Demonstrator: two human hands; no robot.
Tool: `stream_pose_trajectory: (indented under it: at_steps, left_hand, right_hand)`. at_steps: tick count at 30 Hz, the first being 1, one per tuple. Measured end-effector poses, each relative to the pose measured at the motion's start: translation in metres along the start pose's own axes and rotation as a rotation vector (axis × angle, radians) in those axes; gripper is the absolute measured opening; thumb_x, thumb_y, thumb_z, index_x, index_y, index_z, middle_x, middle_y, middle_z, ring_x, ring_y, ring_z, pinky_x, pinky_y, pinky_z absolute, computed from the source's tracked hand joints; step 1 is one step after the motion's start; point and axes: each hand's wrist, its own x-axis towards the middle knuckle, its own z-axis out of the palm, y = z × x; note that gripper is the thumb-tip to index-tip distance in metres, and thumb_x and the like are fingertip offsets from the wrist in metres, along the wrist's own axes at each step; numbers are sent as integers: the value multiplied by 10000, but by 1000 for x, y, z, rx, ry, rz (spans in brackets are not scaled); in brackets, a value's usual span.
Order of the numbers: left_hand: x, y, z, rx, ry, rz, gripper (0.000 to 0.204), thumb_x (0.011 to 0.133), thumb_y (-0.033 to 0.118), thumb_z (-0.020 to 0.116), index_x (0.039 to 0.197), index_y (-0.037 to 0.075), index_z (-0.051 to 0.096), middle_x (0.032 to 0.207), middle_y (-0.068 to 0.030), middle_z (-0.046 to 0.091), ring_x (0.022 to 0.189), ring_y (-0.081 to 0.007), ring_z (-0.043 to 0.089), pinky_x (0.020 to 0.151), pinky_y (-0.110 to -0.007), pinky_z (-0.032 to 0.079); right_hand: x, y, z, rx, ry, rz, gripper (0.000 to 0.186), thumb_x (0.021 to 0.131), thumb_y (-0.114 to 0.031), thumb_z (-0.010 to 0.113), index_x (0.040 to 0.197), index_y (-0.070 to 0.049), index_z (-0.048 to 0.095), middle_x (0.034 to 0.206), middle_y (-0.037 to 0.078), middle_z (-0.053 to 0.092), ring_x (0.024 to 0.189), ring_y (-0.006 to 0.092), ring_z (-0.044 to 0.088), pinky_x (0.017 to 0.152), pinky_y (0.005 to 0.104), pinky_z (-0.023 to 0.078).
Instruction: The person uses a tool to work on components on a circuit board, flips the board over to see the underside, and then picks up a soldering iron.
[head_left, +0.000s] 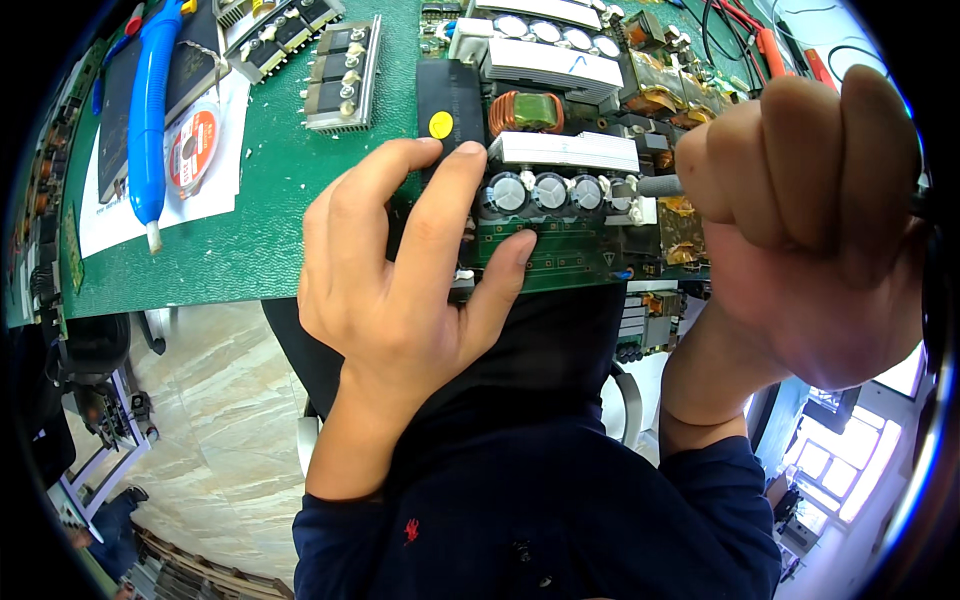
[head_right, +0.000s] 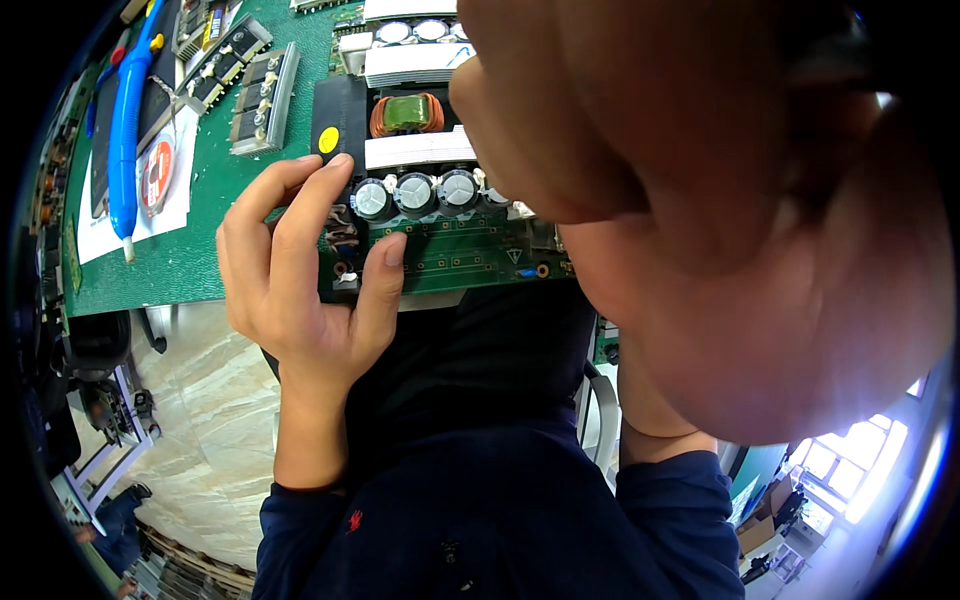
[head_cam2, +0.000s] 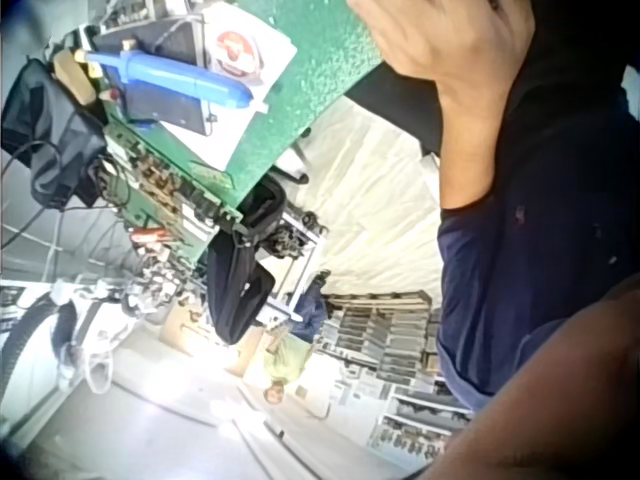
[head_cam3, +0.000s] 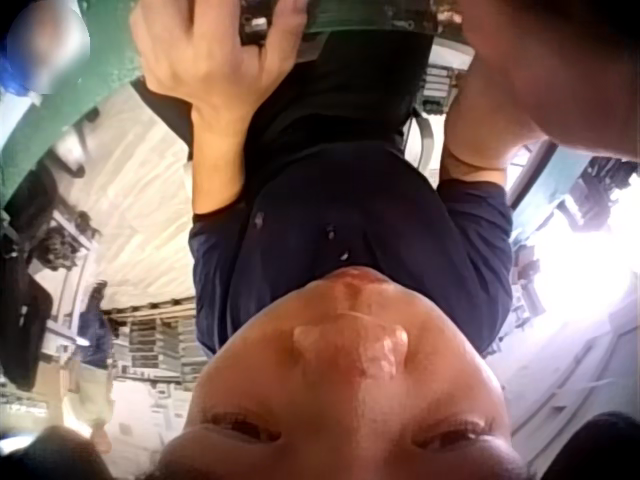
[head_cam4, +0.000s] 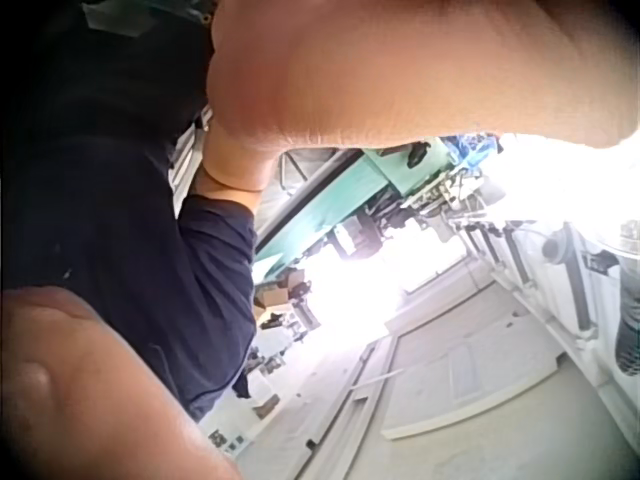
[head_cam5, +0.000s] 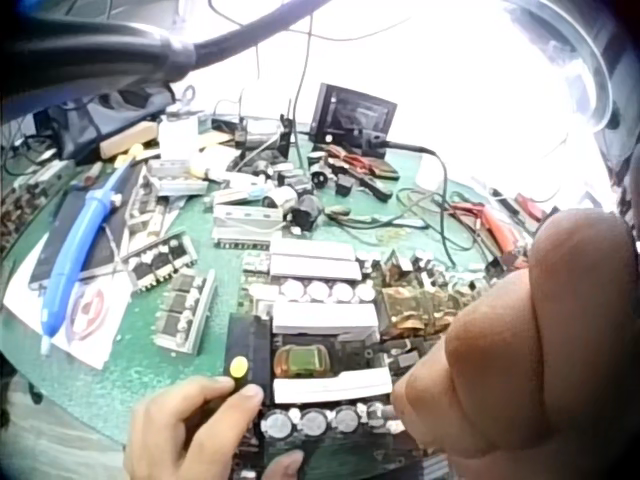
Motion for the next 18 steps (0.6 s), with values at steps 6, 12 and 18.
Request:
stream_pose_trajectory:
  at_steps: [6, 12, 18]
  left_hand:
    - [0, 0, 0, -6, 0, 3, 418, 845, 333, 763, 1137, 38, 716, 1124, -129, 654, 966, -272, 618, 813, -338, 490]
    - [0, 1, 0, -3, -5, -3, 413, 847, 331, 762, 1133, 38, 716, 1127, -129, 653, 968, -273, 617, 817, -341, 492]
    - [0, 1, 0, 2, -7, -3, 412, 841, 327, 764, 1130, 38, 716, 1126, -128, 655, 967, -274, 619, 818, -340, 490]
  right_hand:
    - [-2, 3, -2, 8, 18, -30, 456, 1000, -540, 502, 695, -204, 450, 606, -67, 358, 478, 62, 281, 513, 265, 208]
    - [1, 3, 0, 45, -7, -28, 466, 1005, -540, 492, 690, -201, 442, 602, -65, 355, 477, 61, 281, 509, 262, 213]
    - [0, 4, -1, 41, -20, -37, 473, 1009, -541, 484, 690, -194, 443, 604, -60, 359, 481, 61, 281, 508, 259, 212]
